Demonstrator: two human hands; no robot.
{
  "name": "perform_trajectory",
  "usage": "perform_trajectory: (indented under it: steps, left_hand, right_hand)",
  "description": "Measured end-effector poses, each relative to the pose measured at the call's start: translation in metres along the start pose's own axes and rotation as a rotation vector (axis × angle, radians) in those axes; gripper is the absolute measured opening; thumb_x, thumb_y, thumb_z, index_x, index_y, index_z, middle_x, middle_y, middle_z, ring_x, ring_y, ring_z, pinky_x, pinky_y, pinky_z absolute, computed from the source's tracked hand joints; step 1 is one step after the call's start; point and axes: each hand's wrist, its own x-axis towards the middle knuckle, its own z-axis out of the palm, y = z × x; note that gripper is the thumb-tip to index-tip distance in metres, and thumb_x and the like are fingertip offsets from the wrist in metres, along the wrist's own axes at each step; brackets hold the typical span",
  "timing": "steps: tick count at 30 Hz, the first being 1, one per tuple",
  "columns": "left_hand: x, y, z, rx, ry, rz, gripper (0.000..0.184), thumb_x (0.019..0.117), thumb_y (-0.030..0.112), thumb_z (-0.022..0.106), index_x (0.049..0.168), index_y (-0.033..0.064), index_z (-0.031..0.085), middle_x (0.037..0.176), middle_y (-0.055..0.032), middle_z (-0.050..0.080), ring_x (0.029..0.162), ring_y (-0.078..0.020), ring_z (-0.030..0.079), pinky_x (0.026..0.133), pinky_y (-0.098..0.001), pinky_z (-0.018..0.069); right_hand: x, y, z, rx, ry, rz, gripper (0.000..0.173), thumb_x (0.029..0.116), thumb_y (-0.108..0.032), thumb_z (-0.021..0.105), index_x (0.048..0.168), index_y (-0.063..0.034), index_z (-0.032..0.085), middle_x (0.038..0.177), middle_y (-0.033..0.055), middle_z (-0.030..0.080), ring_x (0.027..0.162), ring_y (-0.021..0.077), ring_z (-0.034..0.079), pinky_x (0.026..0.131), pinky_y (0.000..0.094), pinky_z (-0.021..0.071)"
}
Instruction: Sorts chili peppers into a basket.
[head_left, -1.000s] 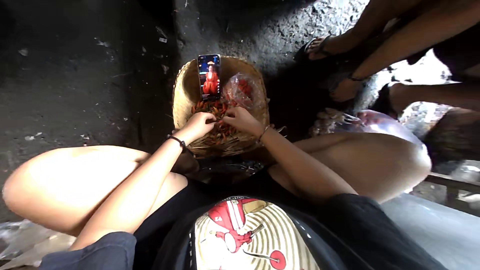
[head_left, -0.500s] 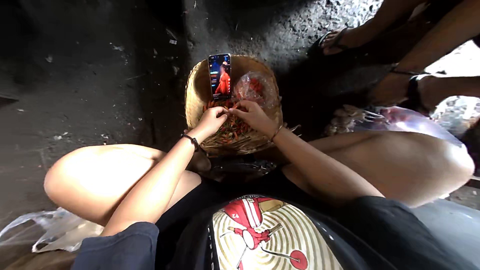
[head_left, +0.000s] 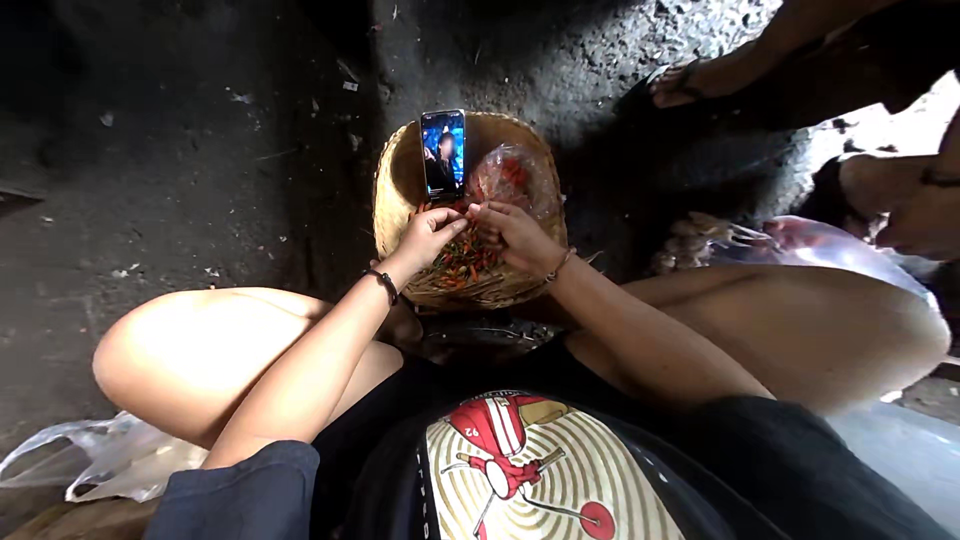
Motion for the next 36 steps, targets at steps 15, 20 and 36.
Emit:
perform_trajectory:
  steps: [15, 20, 36]
  left_hand:
    - [-0.003, 0.003, -0.003, 0.534, -0.07, -0.078, 0.024, 0.1032, 0.02, 0.061, 0.113, 0.0029, 0.075, 0.114, -0.0162, 0.074, 0.112, -0.0287, 0.069, 0.102, -0.0528, 0.0506]
    - [-0.002, -0.001, -0.004, 0.785, -0.149, -0.126, 0.024, 0.1016, 0.02, 0.064, 0.116, 0.0045, 0.075, 0.119, -0.0202, 0.069, 0.117, -0.0366, 0.065, 0.103, -0.057, 0.0493]
    - [-0.001, 0.001, 0.001, 0.92, -0.129, -0.256, 0.023, 0.0973, 0.022, 0.064, 0.112, 0.0078, 0.074, 0.113, -0.0169, 0.072, 0.11, -0.0386, 0.068, 0.092, -0.0658, 0.0519]
  right_hand:
    - [0.01, -0.048, -0.039, 0.157, 0.45, -0.078, 0.018, 0.1068, -0.017, 0.044, 0.109, -0.007, 0.059, 0.092, 0.0036, 0.064, 0.079, 0.0142, 0.064, 0.074, 0.0303, 0.0568]
    - [0.018, -0.047, -0.055, 0.115, 0.583, -0.074, 0.028, 0.1102, -0.016, 0.037, 0.124, -0.0036, 0.058, 0.107, 0.005, 0.064, 0.096, 0.014, 0.063, 0.089, 0.0312, 0.0526]
    - [0.001, 0.012, -0.02, -1.38, -0.083, -0.14, 0.026, 0.1053, -0.016, 0.054, 0.121, -0.0011, 0.069, 0.126, 0.0196, 0.065, 0.121, 0.0337, 0.063, 0.106, 0.0516, 0.0498]
